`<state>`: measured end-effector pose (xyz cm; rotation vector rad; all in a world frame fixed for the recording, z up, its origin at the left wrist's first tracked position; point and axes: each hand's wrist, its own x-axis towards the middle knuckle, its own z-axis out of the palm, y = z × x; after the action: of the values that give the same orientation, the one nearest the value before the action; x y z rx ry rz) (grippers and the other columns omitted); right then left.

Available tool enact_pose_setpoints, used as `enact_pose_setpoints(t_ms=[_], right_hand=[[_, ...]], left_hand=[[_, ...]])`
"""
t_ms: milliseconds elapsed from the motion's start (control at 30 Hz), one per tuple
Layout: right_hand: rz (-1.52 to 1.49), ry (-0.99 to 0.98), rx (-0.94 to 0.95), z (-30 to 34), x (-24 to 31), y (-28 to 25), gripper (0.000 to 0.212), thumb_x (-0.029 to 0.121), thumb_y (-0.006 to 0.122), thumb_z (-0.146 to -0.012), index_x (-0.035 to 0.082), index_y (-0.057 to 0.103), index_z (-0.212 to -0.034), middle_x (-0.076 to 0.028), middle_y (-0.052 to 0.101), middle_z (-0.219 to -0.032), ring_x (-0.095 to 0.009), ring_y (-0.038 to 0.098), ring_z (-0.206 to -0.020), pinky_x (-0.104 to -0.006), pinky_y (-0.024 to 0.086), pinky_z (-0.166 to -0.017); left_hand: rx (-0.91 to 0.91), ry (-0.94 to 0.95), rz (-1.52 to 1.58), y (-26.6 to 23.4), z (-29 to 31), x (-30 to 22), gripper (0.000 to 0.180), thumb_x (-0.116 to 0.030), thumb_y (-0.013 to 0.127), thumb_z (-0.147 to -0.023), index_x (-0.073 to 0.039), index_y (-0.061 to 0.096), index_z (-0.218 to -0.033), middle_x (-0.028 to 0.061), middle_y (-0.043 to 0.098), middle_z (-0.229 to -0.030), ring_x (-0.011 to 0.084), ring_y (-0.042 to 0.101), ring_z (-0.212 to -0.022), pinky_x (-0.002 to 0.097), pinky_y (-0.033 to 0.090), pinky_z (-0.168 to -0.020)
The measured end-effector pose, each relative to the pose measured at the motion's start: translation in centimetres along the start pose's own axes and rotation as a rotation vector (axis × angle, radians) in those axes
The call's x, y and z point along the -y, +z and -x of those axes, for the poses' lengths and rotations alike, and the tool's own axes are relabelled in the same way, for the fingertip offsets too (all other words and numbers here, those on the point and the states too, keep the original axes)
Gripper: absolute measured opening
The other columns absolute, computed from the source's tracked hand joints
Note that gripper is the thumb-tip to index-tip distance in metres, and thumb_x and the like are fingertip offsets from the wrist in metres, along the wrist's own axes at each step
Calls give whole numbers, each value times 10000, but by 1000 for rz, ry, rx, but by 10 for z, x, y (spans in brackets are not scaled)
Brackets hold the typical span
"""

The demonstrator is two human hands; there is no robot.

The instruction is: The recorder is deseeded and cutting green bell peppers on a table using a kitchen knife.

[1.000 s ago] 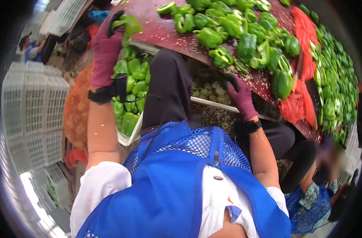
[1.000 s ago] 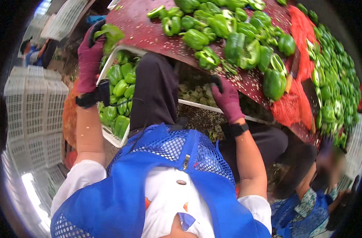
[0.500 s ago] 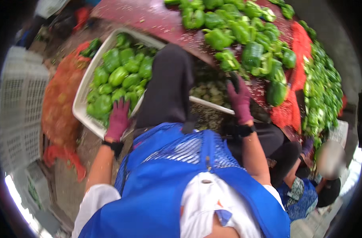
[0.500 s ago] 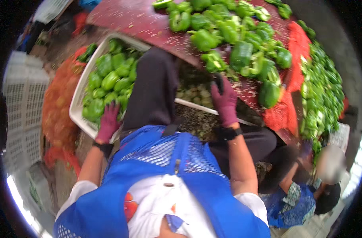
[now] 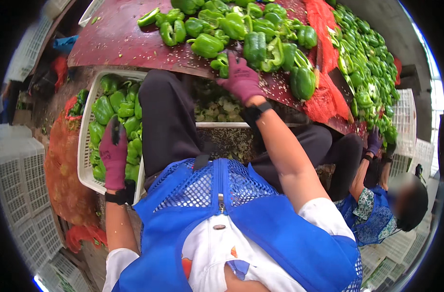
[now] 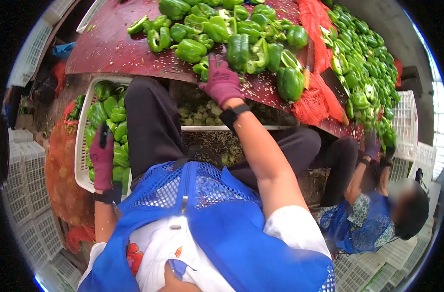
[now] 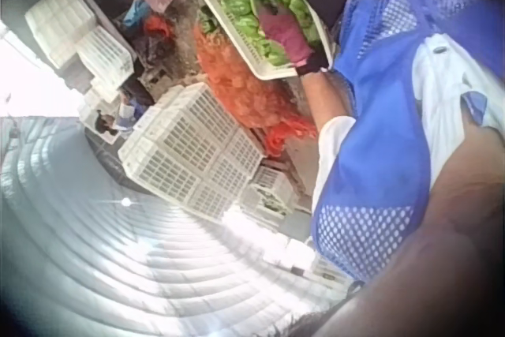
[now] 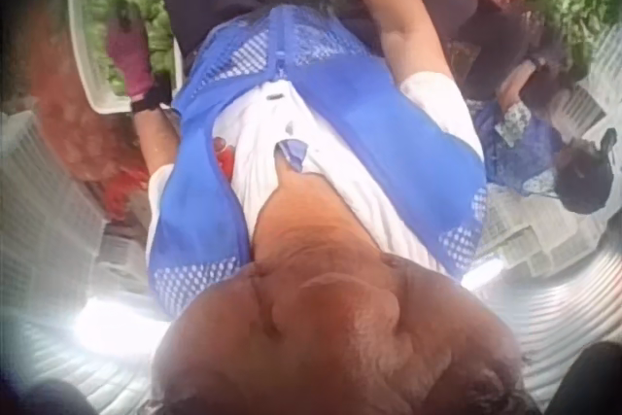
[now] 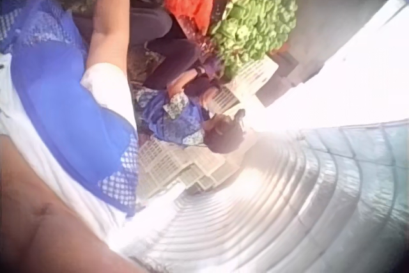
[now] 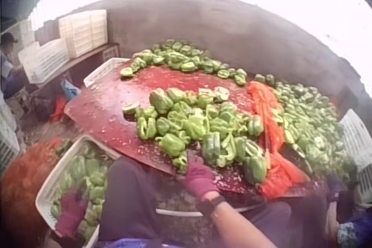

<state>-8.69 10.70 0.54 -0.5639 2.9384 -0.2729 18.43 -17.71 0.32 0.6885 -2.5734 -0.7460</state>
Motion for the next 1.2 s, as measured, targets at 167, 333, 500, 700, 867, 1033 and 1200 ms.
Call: enact_pose_setpoints(t_ms=[167,333,500,700,867,1033,1200], right_hand=[[-301,-10,-191,13,-27,10,759,374,722,-720,116,375,-1344,-182,478,-1286,-378,586,-1052,-454,502,-853],[-508,-533,-455,81,-7,-18,791,264,733,-726,90,340,-1390,-204,455,-1308,-401,533,-1107,-446,461,-936],[-779,-375,-388,106,-34,3,959,251,815,-655,34,295,-1431,-219,412,-1384,-368,473,-1231,-397,406,-1025],[-1563,124,57,109,-43,11,539,287,759,-801,-2,532,-1196,-78,637,-984,-104,612,-702,-231,523,-563],[-1207,13,-120,104,-26,21,680,403,811,-676,13,535,-1160,-190,639,-1082,-317,623,-1016,-406,481,-864],[-953,150,-119,106,-22,13,623,448,797,-697,20,561,-1082,-182,658,-987,-292,648,-915,-385,495,-781],[-1344,266,106,91,-35,45,734,517,801,-650,-9,560,-1103,-230,644,-1047,-333,638,-987,-419,492,-827]], left_hand=[[184,159,778,24,-45,-112,422,-117,578,-933,-34,490,-1338,81,623,-1191,143,604,-1040,264,482,-876],[615,-135,1186,76,-42,-180,413,-151,570,-944,-33,483,-1330,56,603,-1191,137,578,-1057,280,474,-893],[782,168,1137,128,-37,-169,363,-228,553,-968,-38,526,-1275,55,602,-1177,128,563,-1065,291,470,-897],[496,250,816,131,-27,-189,478,-263,618,-935,-58,485,-1346,103,624,-1194,149,598,-1034,292,485,-896],[404,399,553,122,-15,-214,462,-273,586,-945,-76,478,-1349,138,649,-1143,206,642,-1018,316,492,-857],[355,293,533,139,-11,-203,413,-223,596,-917,-78,518,-1296,158,653,-1099,262,658,-983,331,500,-834],[260,513,362,139,-11,-217,402,-169,613,-877,-64,545,-1259,170,643,-1097,318,656,-954,353,514,-811]])
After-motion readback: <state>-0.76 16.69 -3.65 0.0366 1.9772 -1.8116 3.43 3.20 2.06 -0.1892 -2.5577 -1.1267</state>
